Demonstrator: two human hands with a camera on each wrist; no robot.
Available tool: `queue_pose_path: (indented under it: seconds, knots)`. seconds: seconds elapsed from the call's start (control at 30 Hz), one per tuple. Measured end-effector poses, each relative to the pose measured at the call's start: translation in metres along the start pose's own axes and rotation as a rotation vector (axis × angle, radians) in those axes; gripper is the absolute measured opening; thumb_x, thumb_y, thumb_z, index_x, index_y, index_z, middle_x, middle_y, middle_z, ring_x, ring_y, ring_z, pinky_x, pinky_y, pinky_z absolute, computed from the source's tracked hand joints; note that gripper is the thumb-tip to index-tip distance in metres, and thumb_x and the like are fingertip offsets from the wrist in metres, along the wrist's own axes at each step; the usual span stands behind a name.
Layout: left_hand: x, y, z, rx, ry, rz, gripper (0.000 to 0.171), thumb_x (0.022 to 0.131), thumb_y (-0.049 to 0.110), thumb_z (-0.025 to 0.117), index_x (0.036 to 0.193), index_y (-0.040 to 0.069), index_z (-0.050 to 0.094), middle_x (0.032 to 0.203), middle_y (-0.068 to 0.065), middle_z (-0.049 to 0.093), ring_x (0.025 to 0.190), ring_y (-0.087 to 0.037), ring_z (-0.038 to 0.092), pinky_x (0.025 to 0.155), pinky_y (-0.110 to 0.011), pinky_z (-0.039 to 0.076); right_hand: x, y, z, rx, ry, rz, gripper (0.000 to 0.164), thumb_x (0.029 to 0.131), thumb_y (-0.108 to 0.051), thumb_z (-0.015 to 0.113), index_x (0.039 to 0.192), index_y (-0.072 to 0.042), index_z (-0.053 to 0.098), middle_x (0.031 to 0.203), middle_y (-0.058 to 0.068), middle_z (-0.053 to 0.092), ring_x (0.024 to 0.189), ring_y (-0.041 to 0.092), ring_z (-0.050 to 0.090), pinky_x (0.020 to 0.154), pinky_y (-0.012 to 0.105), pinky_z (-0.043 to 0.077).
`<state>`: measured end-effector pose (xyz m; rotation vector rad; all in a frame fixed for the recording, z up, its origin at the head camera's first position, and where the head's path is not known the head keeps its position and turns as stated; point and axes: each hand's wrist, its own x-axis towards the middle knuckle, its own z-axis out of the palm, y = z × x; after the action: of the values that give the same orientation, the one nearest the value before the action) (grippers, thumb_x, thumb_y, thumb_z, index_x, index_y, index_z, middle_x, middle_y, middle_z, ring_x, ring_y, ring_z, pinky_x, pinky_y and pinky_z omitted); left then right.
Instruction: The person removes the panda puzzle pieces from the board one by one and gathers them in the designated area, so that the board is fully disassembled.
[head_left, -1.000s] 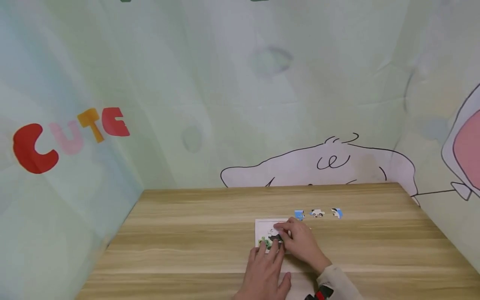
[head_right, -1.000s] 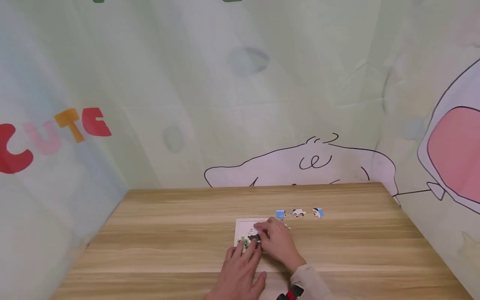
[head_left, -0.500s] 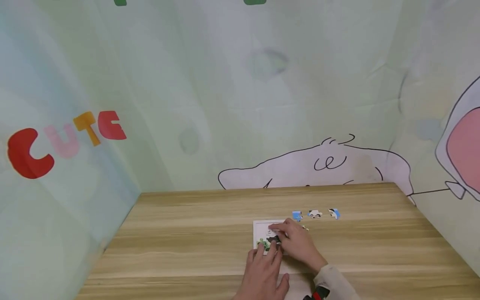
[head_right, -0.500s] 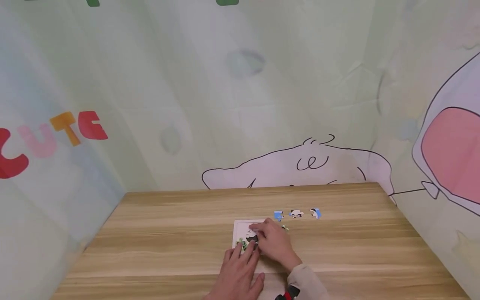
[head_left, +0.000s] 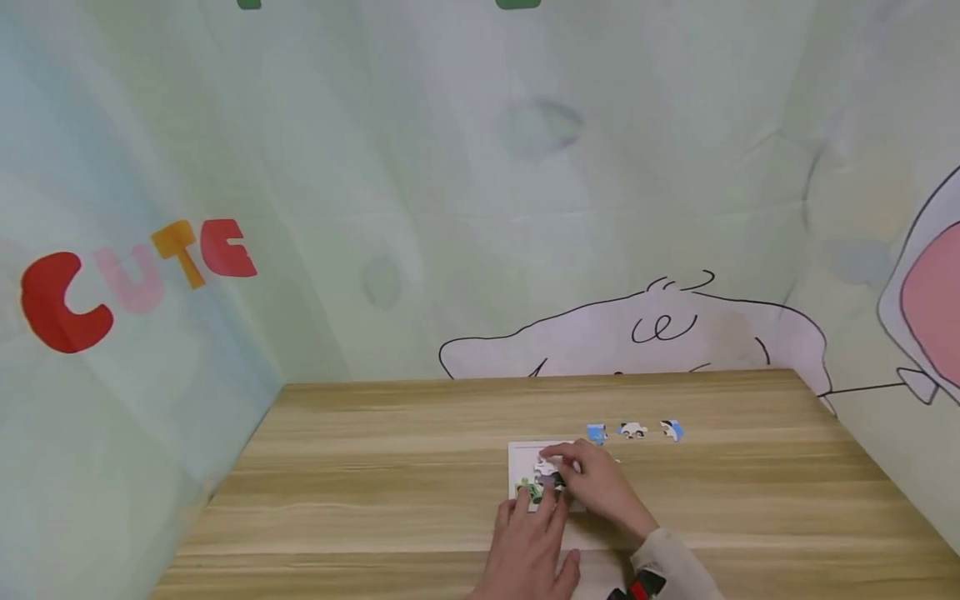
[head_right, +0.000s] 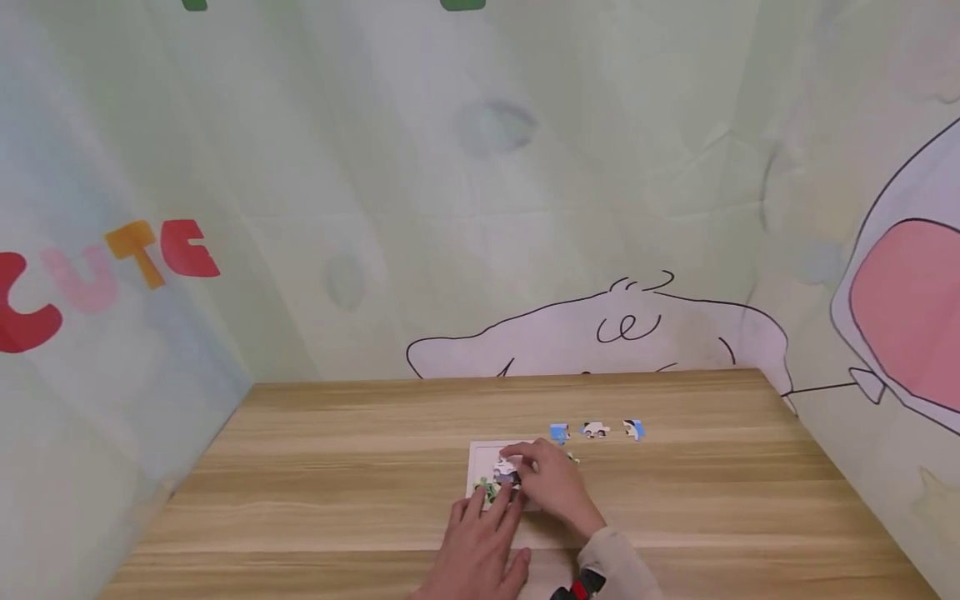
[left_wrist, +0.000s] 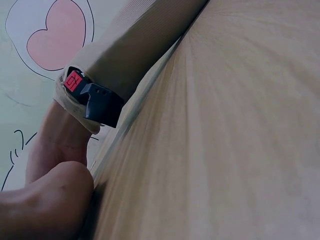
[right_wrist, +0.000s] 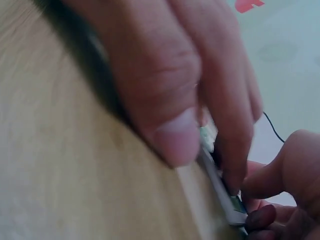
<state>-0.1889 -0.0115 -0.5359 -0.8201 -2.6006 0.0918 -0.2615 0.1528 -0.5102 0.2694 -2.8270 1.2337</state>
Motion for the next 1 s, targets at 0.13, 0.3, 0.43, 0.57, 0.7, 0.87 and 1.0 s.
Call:
queue_pose_path:
  seconds: [0.13, 0.3, 0.43, 0.57, 0.7, 0.87, 1.0]
  knots:
    - [0.001, 0.001, -0.001, -0.01, -0.04, -0.002, 0.066, 0.101, 0.058, 0.055, 0.152, 0.017, 0.06, 0.155, -0.001, 0.061, 0.131, -0.028, 0.056, 0.096, -0.043, 0.047, -0.002, -0.001, -0.001, -0.055, 0.022, -0.043, 0.041, 0.086, 0.004, 0.068, 0.115, -0.023, 0.082, 0.081, -0.004, 0.06, 0.074, 0.01, 0.047, 0.065, 0.026, 0.037]
    - [0.001, 0.001, -0.001, -0.006, -0.031, -0.003, 0.065, 0.1, 0.058, 0.057, 0.15, 0.017, 0.061, 0.152, -0.001, 0.063, 0.13, -0.029, 0.057, 0.096, -0.042, 0.047, -0.001, -0.001, -0.001, -0.047, 0.029, -0.058, 0.042, 0.085, 0.005, 0.072, 0.114, -0.025, 0.077, 0.083, -0.005, 0.064, 0.074, 0.009, 0.048, 0.066, 0.026, 0.039]
    - [0.002, 0.001, -0.001, -0.009, -0.01, 0.001, 0.064, 0.1, 0.057, 0.057, 0.15, 0.017, 0.061, 0.15, 0.0, 0.064, 0.129, -0.029, 0.058, 0.095, -0.042, 0.048, 0.0, 0.001, -0.003, 0.052, 0.018, -0.027, 0.034, 0.09, 0.001, 0.074, 0.111, -0.026, 0.076, 0.09, -0.003, 0.07, 0.073, 0.011, 0.052, 0.065, 0.026, 0.041]
    - [0.001, 0.002, -0.001, -0.004, -0.027, -0.003, 0.063, 0.102, 0.057, 0.055, 0.151, 0.018, 0.06, 0.15, 0.0, 0.065, 0.131, -0.029, 0.058, 0.097, -0.043, 0.049, 0.002, 0.002, -0.004, 0.139, 0.008, -0.012, 0.022, 0.092, -0.009, 0.077, 0.107, -0.025, 0.077, 0.097, -0.003, 0.078, 0.081, 0.011, 0.061, 0.069, 0.025, 0.047]
    - [-0.001, 0.002, -0.002, 0.014, -0.045, -0.01, 0.061, 0.102, 0.059, 0.054, 0.15, 0.02, 0.061, 0.151, 0.001, 0.064, 0.132, -0.029, 0.058, 0.097, -0.043, 0.049, 0.003, 0.005, -0.003, 0.187, 0.021, -0.018, 0.016, 0.093, -0.009, 0.079, 0.104, -0.022, 0.078, 0.094, -0.003, 0.08, 0.09, 0.008, 0.067, 0.077, 0.025, 0.05]
    - [-0.001, 0.002, -0.002, 0.0, -0.075, -0.014, 0.062, 0.103, 0.059, 0.051, 0.152, 0.021, 0.059, 0.153, 0.001, 0.063, 0.134, -0.03, 0.058, 0.098, -0.043, 0.05, 0.005, 0.009, -0.018, 0.309, 0.047, 0.031, 0.015, 0.093, -0.007, 0.08, 0.108, -0.012, 0.079, 0.096, 0.005, 0.081, 0.094, 0.012, 0.07, 0.086, 0.029, 0.054]
    - [0.001, 0.001, -0.004, -0.016, -0.087, -0.013, 0.063, 0.104, 0.058, 0.05, 0.155, 0.02, 0.057, 0.153, 0.0, 0.063, 0.135, -0.03, 0.059, 0.099, -0.043, 0.049, 0.009, 0.02, -0.045, 0.316, 0.078, 0.09, 0.02, 0.095, -0.01, 0.079, 0.115, -0.008, 0.078, 0.104, 0.012, 0.081, 0.09, 0.014, 0.068, 0.078, 0.028, 0.055]
